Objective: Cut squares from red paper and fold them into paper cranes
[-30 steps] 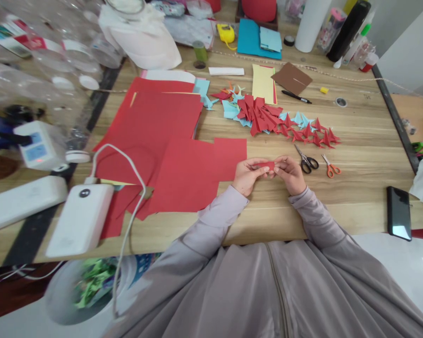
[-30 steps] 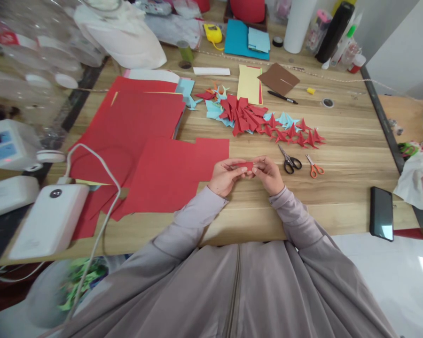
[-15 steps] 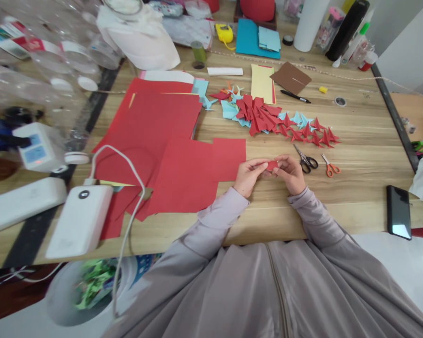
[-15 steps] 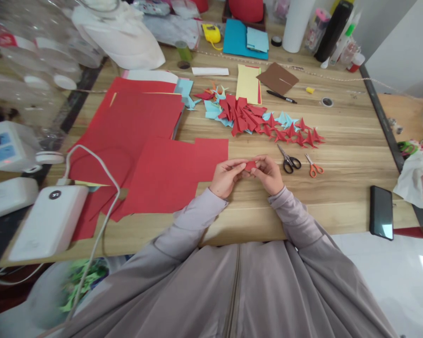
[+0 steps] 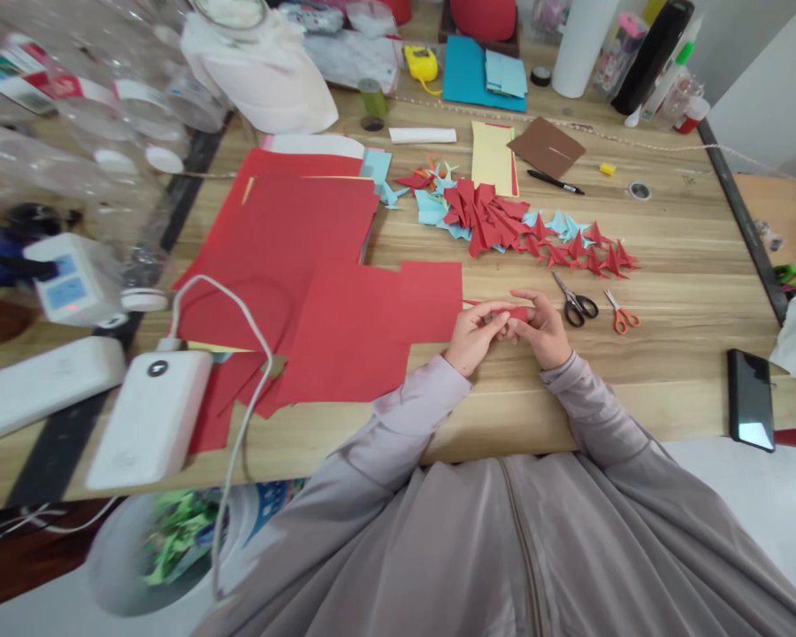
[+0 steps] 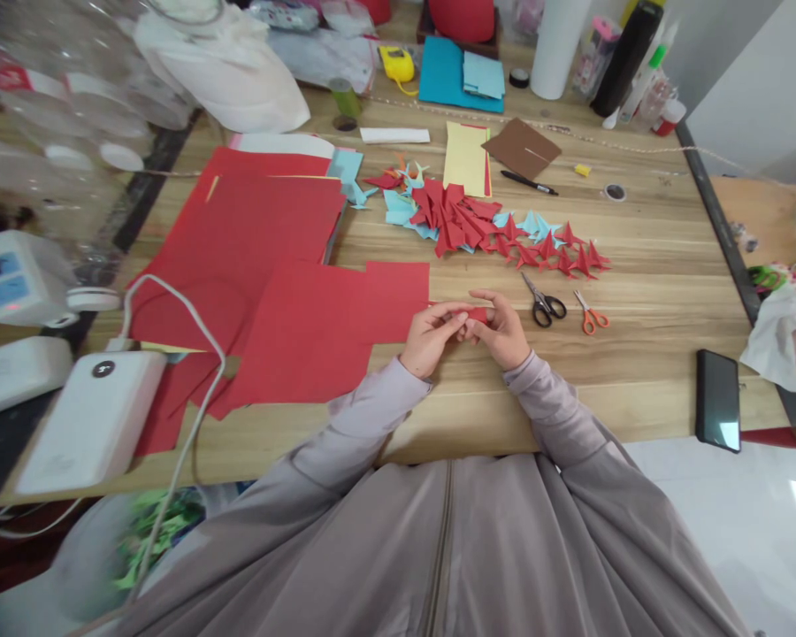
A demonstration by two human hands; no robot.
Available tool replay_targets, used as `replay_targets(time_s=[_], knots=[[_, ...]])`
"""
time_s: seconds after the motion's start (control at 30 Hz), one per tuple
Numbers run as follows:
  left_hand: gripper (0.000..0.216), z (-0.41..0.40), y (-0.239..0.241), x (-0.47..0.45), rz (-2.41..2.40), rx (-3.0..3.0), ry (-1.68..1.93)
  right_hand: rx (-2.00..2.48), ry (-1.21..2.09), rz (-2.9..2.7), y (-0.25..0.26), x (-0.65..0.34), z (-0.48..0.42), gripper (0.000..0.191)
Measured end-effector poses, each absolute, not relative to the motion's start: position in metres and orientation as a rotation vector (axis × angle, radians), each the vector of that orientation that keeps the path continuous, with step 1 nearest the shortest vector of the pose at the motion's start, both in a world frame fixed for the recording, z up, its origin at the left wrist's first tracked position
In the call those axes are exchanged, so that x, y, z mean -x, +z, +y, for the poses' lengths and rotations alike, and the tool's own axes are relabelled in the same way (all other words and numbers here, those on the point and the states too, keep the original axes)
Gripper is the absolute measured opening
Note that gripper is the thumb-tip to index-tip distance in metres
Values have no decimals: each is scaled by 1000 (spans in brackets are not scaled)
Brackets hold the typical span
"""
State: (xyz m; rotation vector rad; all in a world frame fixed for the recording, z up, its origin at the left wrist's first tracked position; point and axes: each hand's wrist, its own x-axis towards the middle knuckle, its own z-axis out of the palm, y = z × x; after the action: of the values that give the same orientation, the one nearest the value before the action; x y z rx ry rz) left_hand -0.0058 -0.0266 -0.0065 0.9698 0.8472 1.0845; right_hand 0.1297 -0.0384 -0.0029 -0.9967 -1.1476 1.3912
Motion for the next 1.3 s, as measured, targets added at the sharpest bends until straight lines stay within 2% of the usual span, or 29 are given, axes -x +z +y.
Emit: replay_targets(time_s=[0.23,0.57,0.93,1.3], knots=[[27,-28,-4,6,838,-948,1050,1002,1385,-1119,-2,-131,-38,63],[29,-26,-8,7,879,-879,1076,1061,1392,-1103,-9,-133,-35,47],[24,-26,-9,7,809,-892,1041,1034,1410,-1162,-4,-128,-39,57],[46,-24,-16,10,796,-900,1077,1045,1470,-970,0,-137,-35,60]])
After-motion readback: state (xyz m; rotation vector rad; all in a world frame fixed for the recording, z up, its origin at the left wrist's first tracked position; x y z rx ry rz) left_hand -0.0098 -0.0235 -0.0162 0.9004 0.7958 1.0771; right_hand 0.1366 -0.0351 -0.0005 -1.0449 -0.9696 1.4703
